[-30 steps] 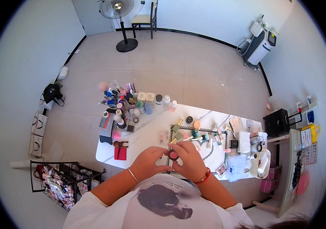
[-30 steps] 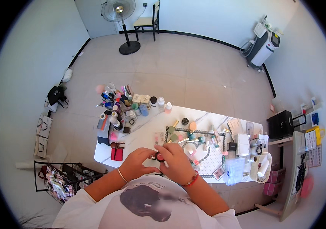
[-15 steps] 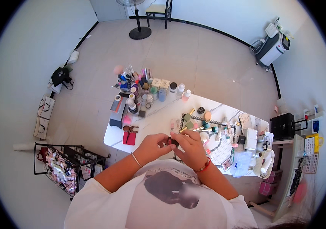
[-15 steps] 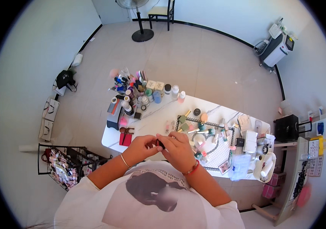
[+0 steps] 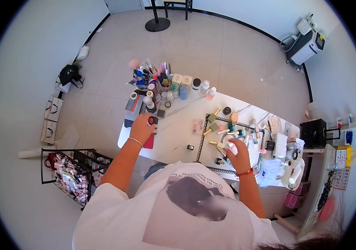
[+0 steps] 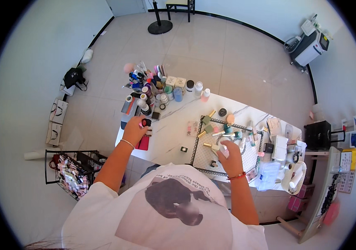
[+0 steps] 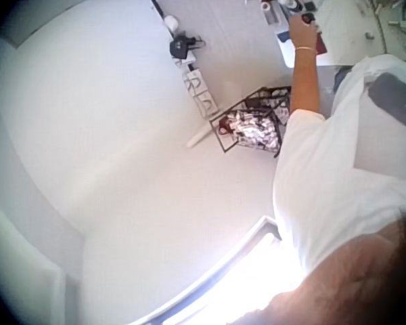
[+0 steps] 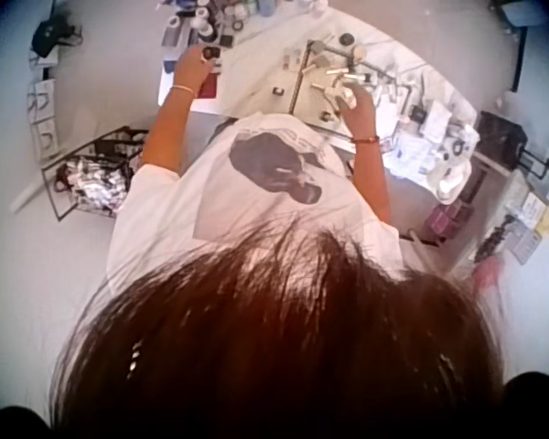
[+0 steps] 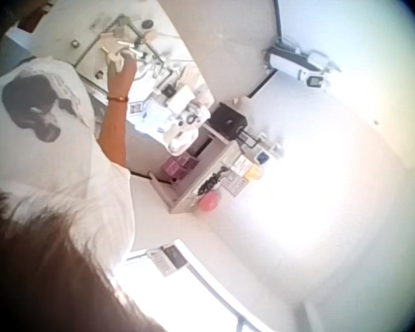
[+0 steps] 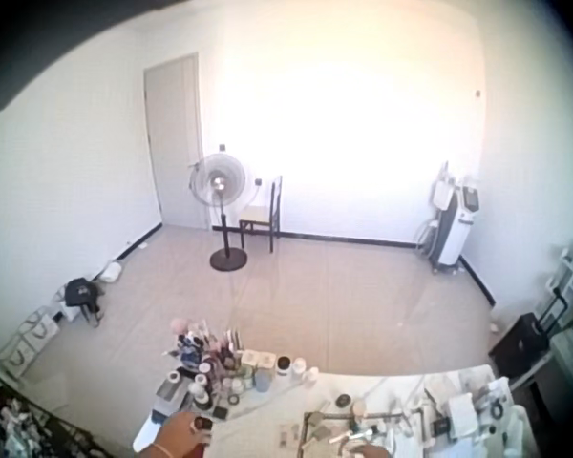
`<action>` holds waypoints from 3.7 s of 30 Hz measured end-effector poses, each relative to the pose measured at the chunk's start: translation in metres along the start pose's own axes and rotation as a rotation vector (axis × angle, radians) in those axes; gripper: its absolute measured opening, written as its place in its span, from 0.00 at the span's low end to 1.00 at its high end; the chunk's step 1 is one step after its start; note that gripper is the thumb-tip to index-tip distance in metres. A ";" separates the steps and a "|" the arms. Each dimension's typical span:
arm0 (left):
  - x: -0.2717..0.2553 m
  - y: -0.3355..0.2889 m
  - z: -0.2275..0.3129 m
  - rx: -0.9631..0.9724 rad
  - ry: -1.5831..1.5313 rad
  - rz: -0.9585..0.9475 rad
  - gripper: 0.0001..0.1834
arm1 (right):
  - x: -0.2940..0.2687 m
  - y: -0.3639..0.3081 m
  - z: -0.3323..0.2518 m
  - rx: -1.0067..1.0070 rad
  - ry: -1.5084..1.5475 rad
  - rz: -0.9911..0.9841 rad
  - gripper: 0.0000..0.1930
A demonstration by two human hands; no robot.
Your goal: The person organizes cosmetic supplies on a white table, picking up small bottles and containers, inspecting them, and placing them into a tray. The person handles various items including brushes and jars, moving them around the workspace to arrange them.
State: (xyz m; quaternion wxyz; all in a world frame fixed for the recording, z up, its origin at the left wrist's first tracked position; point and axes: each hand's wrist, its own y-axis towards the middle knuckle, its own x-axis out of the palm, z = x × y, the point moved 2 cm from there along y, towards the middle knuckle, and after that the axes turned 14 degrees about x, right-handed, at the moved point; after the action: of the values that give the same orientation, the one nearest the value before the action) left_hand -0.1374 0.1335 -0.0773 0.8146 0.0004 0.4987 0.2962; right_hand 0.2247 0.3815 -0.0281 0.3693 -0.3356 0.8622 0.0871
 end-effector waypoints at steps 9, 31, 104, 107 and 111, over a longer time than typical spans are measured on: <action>0.019 0.039 0.021 -0.035 0.212 -0.244 0.15 | 0.006 -0.044 0.094 0.435 0.075 -0.029 0.14; 0.050 0.054 0.007 -0.065 0.264 -0.338 0.18 | 0.014 -0.081 0.171 0.497 0.031 0.148 0.12; 0.074 -0.059 0.047 -0.164 0.258 -0.763 0.46 | 0.028 -0.031 0.126 0.629 0.452 -0.176 0.09; 0.083 -0.036 0.046 -0.213 0.189 -0.760 0.47 | 0.029 -0.032 0.128 0.626 0.428 -0.188 0.09; 0.096 -0.016 0.038 -0.245 0.201 -0.729 0.48 | 0.032 -0.027 0.127 0.619 0.423 -0.173 0.09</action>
State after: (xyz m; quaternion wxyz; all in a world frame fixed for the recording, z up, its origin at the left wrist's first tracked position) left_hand -0.0680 0.1782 -0.1411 0.8074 -0.3030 0.5044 0.0437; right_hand 0.2996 0.3951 -0.1377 0.2731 -0.2903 0.8735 -0.2797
